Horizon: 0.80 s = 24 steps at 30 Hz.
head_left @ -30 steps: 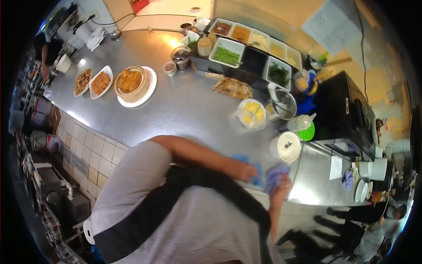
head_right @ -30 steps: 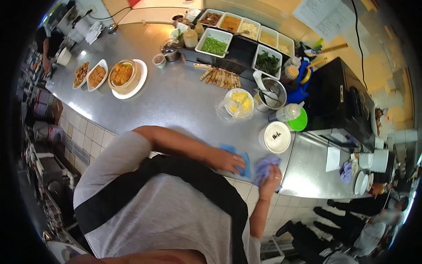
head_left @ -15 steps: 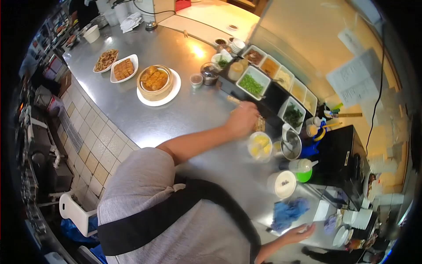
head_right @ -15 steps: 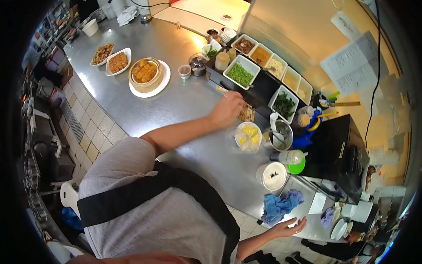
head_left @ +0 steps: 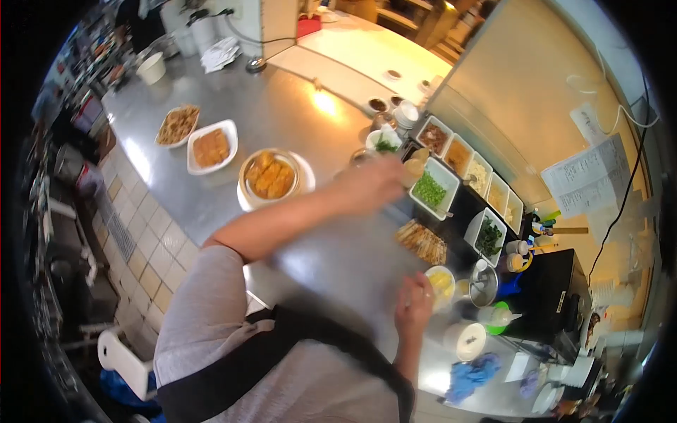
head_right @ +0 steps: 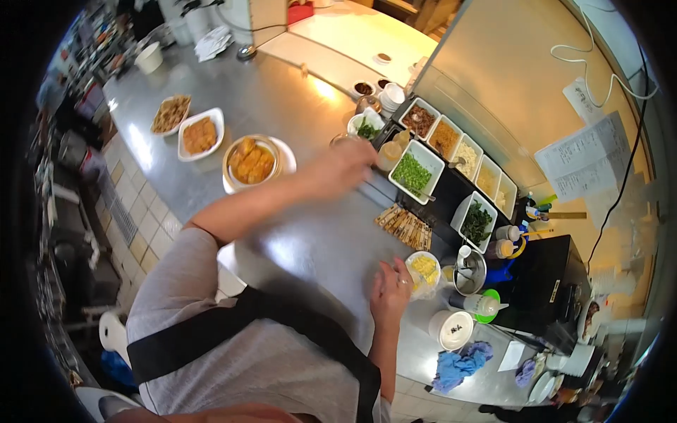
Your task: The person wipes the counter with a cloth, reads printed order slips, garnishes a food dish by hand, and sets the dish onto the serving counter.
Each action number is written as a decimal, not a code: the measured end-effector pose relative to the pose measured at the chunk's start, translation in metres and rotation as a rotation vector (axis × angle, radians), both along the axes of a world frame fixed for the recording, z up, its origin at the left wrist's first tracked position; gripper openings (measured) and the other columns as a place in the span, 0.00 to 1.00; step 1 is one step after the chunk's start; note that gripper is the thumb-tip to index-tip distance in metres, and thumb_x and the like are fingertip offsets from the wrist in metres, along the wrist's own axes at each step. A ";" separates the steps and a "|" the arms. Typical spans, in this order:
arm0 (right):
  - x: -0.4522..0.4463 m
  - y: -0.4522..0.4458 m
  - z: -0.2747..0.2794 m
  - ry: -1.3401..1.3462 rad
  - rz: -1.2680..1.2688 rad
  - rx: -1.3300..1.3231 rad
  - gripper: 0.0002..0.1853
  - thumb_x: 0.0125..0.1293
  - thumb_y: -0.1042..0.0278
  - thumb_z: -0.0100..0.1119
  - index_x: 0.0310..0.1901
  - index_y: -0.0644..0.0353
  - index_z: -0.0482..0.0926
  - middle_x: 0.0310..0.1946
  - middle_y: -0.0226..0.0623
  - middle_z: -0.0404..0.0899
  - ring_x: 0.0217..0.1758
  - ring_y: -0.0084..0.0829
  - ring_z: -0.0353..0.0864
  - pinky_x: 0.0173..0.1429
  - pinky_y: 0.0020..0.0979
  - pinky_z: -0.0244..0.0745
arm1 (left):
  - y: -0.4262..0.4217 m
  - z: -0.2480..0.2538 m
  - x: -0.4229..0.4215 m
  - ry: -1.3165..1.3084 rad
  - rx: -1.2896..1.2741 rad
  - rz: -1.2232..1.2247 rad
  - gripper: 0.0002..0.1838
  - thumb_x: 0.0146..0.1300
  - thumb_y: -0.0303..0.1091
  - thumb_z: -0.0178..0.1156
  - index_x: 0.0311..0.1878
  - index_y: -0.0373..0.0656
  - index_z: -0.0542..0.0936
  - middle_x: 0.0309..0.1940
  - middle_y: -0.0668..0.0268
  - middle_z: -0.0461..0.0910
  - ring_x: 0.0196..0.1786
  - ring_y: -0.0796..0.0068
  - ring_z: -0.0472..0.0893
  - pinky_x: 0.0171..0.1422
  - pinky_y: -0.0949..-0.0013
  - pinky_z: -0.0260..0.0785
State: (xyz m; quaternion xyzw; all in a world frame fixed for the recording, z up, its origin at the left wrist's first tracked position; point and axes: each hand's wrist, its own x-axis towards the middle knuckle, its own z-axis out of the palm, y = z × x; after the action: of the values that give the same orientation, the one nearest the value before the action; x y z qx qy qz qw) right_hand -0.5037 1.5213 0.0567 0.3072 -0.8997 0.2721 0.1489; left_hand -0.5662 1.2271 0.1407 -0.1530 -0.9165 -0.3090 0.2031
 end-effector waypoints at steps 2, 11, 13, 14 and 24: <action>-0.020 -0.035 -0.007 0.067 0.012 0.087 0.18 0.53 0.68 0.64 0.48 0.56 0.78 0.55 0.47 0.71 0.52 0.44 0.72 0.56 0.43 0.66 | -0.072 0.004 -0.048 0.031 0.115 0.201 0.16 0.61 0.34 0.54 0.51 0.39 0.77 0.52 0.53 0.73 0.56 0.54 0.73 0.61 0.59 0.66; -0.089 -0.111 -0.028 0.116 -0.184 0.303 0.22 0.51 0.61 0.66 0.50 0.52 0.78 0.51 0.41 0.72 0.58 0.41 0.67 0.62 0.47 0.60 | -0.347 -0.190 -0.248 -0.213 -0.582 0.658 0.16 0.62 0.35 0.50 0.50 0.44 0.80 0.58 0.55 0.72 0.60 0.47 0.70 0.61 0.54 0.67; -0.097 -0.105 -0.039 0.128 -0.171 0.314 0.21 0.52 0.63 0.65 0.49 0.53 0.79 0.51 0.39 0.72 0.58 0.40 0.67 0.63 0.47 0.59 | -0.334 -0.162 -0.248 -0.199 -0.686 0.610 0.15 0.61 0.34 0.51 0.46 0.37 0.80 0.52 0.52 0.75 0.54 0.46 0.74 0.58 0.54 0.68; -0.097 -0.101 -0.046 0.121 -0.159 0.318 0.20 0.52 0.63 0.64 0.49 0.53 0.79 0.51 0.38 0.72 0.58 0.39 0.67 0.64 0.48 0.59 | -0.335 -0.159 -0.255 -0.282 -0.690 0.602 0.14 0.60 0.32 0.52 0.44 0.36 0.80 0.50 0.52 0.76 0.51 0.46 0.75 0.57 0.53 0.69; -0.092 -0.069 -0.035 0.111 -0.038 0.309 0.16 0.53 0.69 0.62 0.46 0.55 0.80 0.52 0.36 0.73 0.58 0.37 0.70 0.64 0.44 0.61 | -0.340 -0.144 -0.207 -0.315 0.045 0.453 0.12 0.53 0.23 0.57 0.41 0.42 0.81 0.40 0.58 0.79 0.34 0.62 0.78 0.41 0.65 0.73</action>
State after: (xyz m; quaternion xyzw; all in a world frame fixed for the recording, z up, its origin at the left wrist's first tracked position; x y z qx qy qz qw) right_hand -0.5962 1.4525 0.0215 0.3239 -0.9269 0.1103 0.1543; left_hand -0.7736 0.8874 -0.0032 0.1102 -0.9404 -0.2962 0.1252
